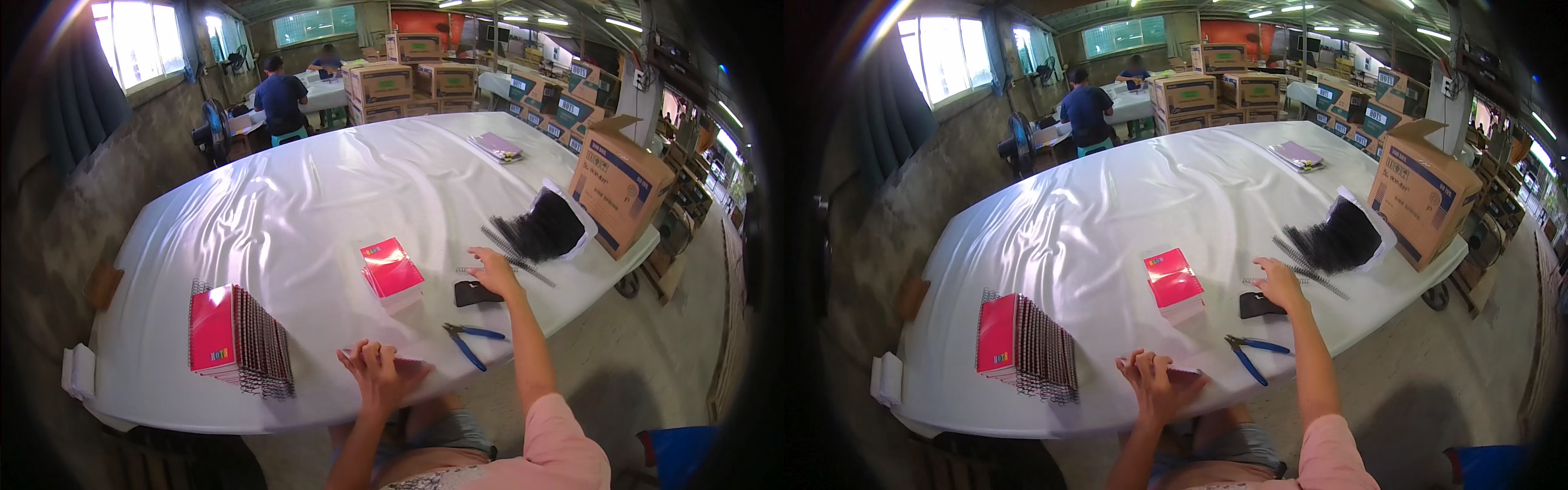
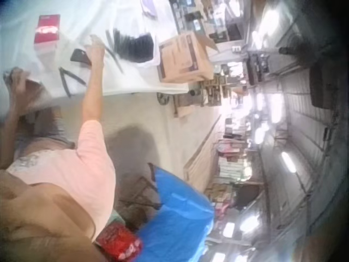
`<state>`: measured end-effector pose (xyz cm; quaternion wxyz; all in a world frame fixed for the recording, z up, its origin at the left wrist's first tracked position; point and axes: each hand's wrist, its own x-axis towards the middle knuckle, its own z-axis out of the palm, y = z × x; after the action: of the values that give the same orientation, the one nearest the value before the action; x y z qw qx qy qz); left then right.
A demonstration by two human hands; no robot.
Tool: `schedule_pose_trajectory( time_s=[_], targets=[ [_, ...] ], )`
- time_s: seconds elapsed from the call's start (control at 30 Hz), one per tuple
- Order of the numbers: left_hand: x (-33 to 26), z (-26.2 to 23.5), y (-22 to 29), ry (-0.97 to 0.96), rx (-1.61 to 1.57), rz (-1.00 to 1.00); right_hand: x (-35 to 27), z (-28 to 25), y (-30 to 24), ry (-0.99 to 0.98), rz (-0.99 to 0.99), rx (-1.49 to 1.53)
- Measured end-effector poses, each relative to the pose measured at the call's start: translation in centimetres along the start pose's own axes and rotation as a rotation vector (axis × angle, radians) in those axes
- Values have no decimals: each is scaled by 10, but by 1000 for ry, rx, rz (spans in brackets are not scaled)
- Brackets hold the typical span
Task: The person threads a metal spiral coil through the pre-punched holes of notebook covers and pages, then uses pliers to cut and crimp the ends of the coil.
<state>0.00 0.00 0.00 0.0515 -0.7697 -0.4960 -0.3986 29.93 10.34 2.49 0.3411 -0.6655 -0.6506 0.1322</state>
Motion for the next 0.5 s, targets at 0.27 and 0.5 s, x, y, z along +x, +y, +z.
schedule_pose_trajectory(
  time_s=[0.27,0.5],
  targets=[
    [16,1,1,58,-17,-23,-11,3,-42,66,-339,-11],
    [16,6,-1,87,-27,-40,-94,19,-97,-213,-266,372]
  ],
)
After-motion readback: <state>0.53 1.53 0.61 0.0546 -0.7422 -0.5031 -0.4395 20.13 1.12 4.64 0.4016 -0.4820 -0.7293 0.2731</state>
